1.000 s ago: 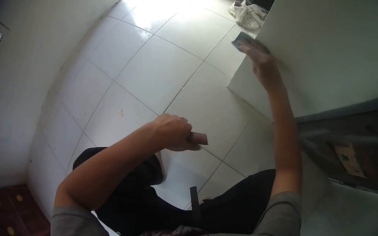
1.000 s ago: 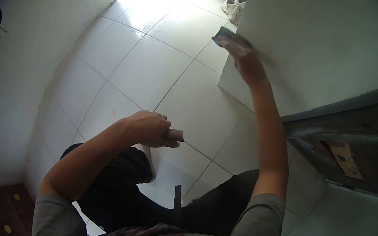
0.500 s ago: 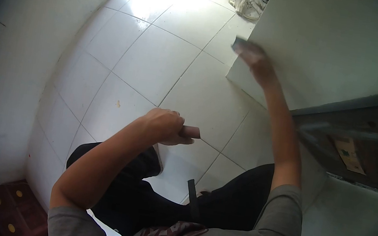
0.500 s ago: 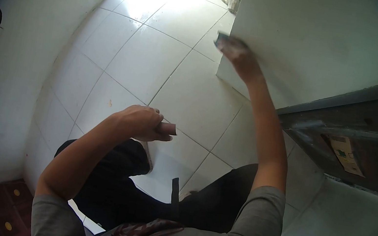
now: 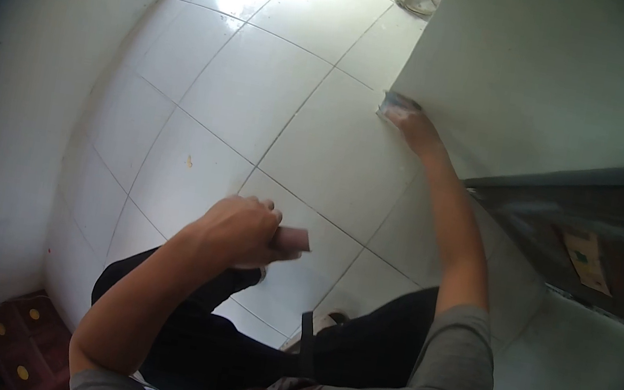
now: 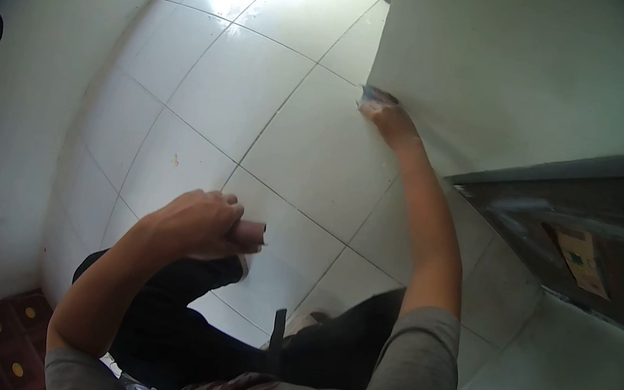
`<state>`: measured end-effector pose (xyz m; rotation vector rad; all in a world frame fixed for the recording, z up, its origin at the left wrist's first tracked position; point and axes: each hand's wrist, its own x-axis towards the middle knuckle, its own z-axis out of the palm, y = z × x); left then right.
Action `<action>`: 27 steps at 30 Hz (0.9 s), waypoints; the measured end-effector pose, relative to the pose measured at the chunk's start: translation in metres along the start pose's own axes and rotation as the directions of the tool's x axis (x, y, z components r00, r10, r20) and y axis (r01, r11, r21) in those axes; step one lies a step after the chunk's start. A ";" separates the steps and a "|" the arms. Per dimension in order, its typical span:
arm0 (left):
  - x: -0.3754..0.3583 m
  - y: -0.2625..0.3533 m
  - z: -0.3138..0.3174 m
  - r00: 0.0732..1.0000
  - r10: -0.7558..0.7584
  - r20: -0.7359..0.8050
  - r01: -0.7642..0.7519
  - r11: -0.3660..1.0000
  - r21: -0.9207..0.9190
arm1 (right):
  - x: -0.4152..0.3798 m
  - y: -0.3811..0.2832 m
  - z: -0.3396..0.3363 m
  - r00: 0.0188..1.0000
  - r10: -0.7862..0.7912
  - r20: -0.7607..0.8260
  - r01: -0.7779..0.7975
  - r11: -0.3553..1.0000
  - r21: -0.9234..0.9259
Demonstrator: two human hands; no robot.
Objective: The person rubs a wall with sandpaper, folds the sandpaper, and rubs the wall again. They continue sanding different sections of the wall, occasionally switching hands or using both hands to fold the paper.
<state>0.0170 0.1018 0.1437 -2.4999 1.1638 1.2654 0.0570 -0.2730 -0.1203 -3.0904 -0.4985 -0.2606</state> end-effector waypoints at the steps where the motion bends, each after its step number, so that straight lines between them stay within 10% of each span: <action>1: -0.003 -0.005 0.011 0.999 0.018 -0.043 -0.015 0.998 0.058 | 0.006 0.002 0.008 0.993 0.016 0.115 -0.018 1.000 0.016; 7: -0.005 -0.023 0.038 0.997 0.074 0.010 -0.074 0.997 0.008 | 0.003 0.021 0.029 0.958 -0.256 -0.129 0.235 0.959 -0.157; 11: 0.015 -0.055 0.058 0.951 -0.220 0.218 0.191 0.971 0.144 | -0.028 -0.015 0.040 0.926 -0.026 -0.376 0.002 0.998 -0.065; 14: 0.020 -0.057 0.045 0.889 -0.369 0.270 0.304 0.918 0.255 | -0.039 -0.034 0.018 0.849 -0.146 -0.509 0.159 0.987 -0.018; 18: 0.039 -0.048 0.029 0.992 -0.128 0.018 0.124 0.982 0.146 | -0.031 -0.017 -0.048 0.781 -0.088 -0.619 0.065 0.996 -0.060; 20: 0.047 -0.052 0.037 0.995 0.017 -0.094 -0.005 0.991 0.134 | -0.027 -0.004 -0.056 0.818 -0.089 -0.568 0.059 0.996 -0.071; 27: 0.044 -0.097 0.069 0.985 -0.159 0.061 0.142 0.965 0.221 | -0.036 0.016 -0.048 0.926 -0.150 -0.347 0.090 0.979 -0.183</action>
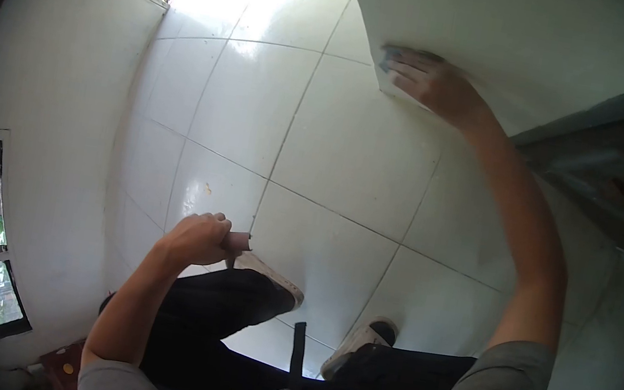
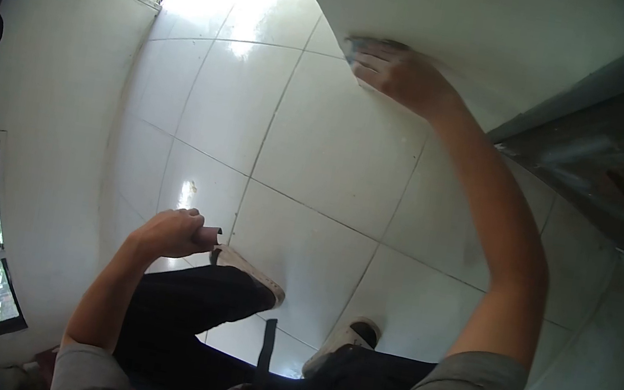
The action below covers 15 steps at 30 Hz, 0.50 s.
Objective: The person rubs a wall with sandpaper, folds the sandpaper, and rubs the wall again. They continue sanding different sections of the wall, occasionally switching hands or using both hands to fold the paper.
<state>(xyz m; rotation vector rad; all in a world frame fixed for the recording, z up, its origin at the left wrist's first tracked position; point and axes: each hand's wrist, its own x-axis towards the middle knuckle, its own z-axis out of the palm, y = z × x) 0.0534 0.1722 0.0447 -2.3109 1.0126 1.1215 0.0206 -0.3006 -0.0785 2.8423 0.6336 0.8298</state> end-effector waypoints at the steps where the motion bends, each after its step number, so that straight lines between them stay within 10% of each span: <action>1: -0.002 -0.001 -0.003 1.000 0.000 -0.020 0.000 1.000 -0.004 | -0.008 0.006 -0.007 1.000 0.004 0.020 -0.005 0.999 0.040; 15: -0.024 0.005 -0.009 0.966 0.114 -0.232 -0.181 0.940 -0.289 | -0.013 -0.002 -0.001 0.993 0.121 0.011 -0.121 0.979 0.165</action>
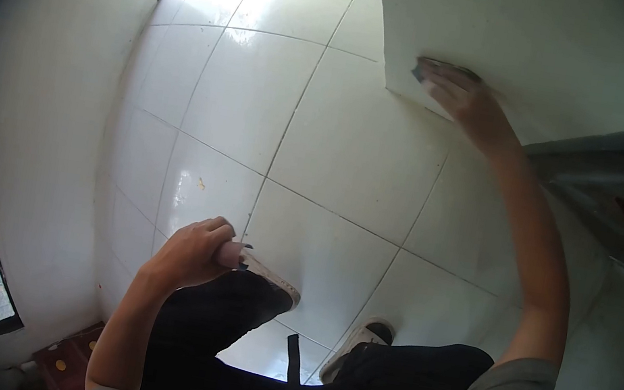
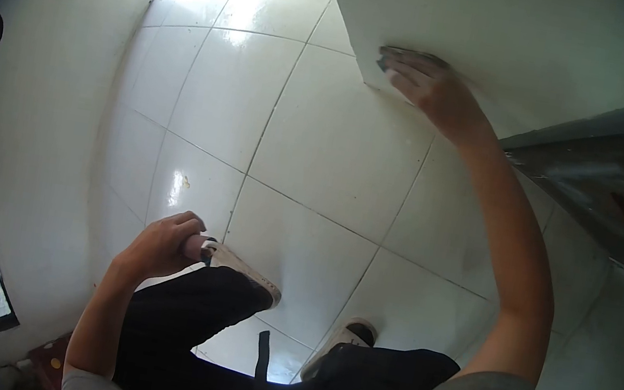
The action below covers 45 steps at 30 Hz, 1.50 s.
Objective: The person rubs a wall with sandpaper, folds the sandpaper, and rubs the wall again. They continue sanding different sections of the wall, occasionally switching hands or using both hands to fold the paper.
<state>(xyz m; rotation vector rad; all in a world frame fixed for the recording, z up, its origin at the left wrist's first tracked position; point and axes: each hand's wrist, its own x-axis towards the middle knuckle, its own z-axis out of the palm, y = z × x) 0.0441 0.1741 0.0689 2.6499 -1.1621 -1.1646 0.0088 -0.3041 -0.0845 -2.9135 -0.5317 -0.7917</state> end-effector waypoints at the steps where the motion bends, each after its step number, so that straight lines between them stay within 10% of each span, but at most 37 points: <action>1: -0.002 0.000 0.000 0.999 -0.040 0.020 0.039 0.999 0.019 | -0.007 0.001 -0.002 1.000 0.023 0.014 -0.023 1.000 -0.011; 29: -0.054 -0.002 0.020 0.997 -0.075 0.025 0.076 0.997 -0.012 | -0.034 0.007 0.046 0.991 -0.106 0.083 0.117 0.984 -0.138; 34: -0.046 0.006 0.023 1.000 -0.001 0.023 0.001 1.000 -0.009 | 0.065 -0.016 0.037 0.990 -0.140 0.019 0.140 0.961 -0.237; 40: -0.041 0.014 0.025 0.998 0.053 0.013 -0.052 0.996 -0.073 | -0.018 -0.008 0.120 0.904 -0.047 0.426 0.155 0.962 -0.223; 45: -0.042 -0.001 0.032 1.000 0.028 0.006 -0.028 0.999 -0.022 | 0.020 -0.021 0.106 0.975 -0.118 0.191 0.168 0.947 -0.274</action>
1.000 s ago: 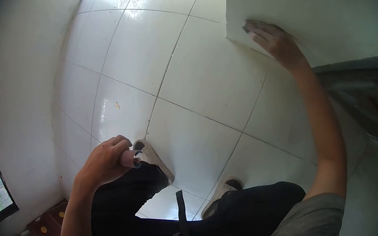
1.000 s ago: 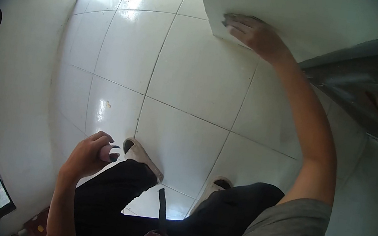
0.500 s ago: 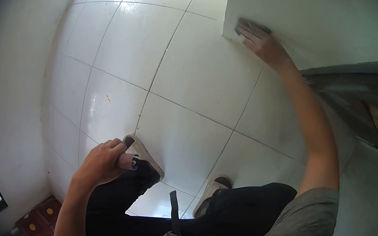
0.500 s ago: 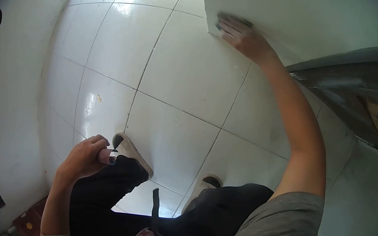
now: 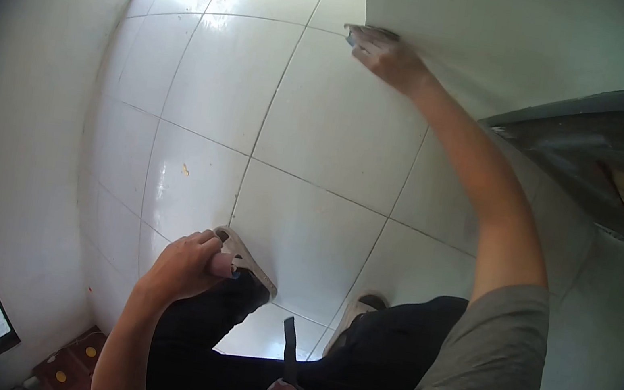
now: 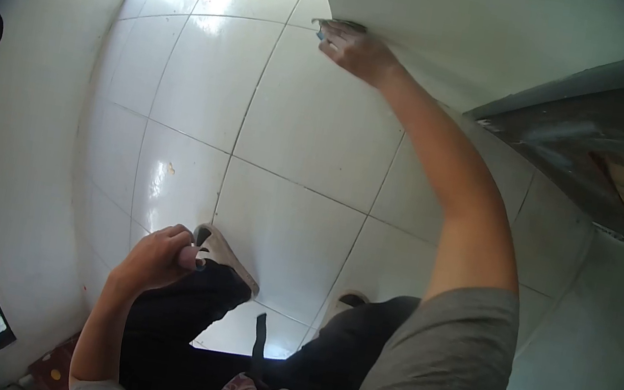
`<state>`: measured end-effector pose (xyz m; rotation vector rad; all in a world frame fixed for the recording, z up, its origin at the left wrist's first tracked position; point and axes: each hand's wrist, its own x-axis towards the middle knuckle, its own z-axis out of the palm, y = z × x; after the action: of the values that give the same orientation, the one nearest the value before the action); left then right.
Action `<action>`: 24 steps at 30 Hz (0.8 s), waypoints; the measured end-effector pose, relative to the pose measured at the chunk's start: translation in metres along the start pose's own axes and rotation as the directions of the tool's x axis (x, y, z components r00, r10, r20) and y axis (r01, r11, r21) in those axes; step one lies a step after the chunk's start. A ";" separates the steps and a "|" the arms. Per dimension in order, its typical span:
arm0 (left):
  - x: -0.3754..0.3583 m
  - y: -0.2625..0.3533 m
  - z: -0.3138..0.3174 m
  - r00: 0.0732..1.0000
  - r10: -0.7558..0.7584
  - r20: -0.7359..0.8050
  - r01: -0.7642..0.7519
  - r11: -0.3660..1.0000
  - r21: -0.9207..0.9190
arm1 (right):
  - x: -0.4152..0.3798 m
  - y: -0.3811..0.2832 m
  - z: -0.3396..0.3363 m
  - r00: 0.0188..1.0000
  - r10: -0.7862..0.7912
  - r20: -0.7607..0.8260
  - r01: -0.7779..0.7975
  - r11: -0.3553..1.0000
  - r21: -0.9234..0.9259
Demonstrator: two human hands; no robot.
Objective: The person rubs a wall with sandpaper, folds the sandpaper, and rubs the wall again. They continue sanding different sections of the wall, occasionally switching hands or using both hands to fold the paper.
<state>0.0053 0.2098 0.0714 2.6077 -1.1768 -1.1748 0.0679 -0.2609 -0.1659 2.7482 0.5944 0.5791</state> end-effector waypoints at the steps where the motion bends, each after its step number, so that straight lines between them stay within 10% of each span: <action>1: 0.001 -0.002 0.006 0.999 -0.013 0.037 0.012 1.000 0.016 | 0.005 0.009 -0.005 0.999 0.022 -0.039 -0.022 1.000 -0.009; 5: -0.010 -0.004 0.004 0.996 -0.050 0.072 0.045 0.997 0.068 | -0.046 -0.012 0.062 0.925 -0.002 0.380 -0.022 0.998 0.059; 9: -0.011 0.005 0.004 0.995 -0.050 0.089 0.046 0.998 0.039 | 0.002 0.004 -0.010 0.999 -0.017 -0.048 0.016 1.000 -0.016; 17: -0.016 0.002 0.008 0.975 -0.145 0.169 0.137 0.989 0.058 | -0.027 -0.003 0.048 0.945 -0.136 0.297 0.144 0.990 -0.006; 21: -0.014 -0.010 0.019 0.978 -0.148 0.149 0.150 0.989 -0.001 | 0.007 0.007 0.033 0.999 -0.034 0.037 0.031 0.996 0.087; 22: -0.014 -0.007 0.015 0.942 -0.244 0.232 0.249 0.968 0.008 | 0.006 0.011 0.019 0.982 -0.181 0.055 0.187 0.971 -0.146; 24: -0.013 -0.011 0.018 0.926 -0.271 0.262 0.266 0.962 0.056 | -0.026 -0.009 0.059 0.873 -0.117 0.474 0.135 0.991 -0.005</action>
<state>-0.0051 0.2304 0.0631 2.7574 -0.8826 -1.6179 0.0685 -0.2745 -0.2296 2.6400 0.6210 -0.1183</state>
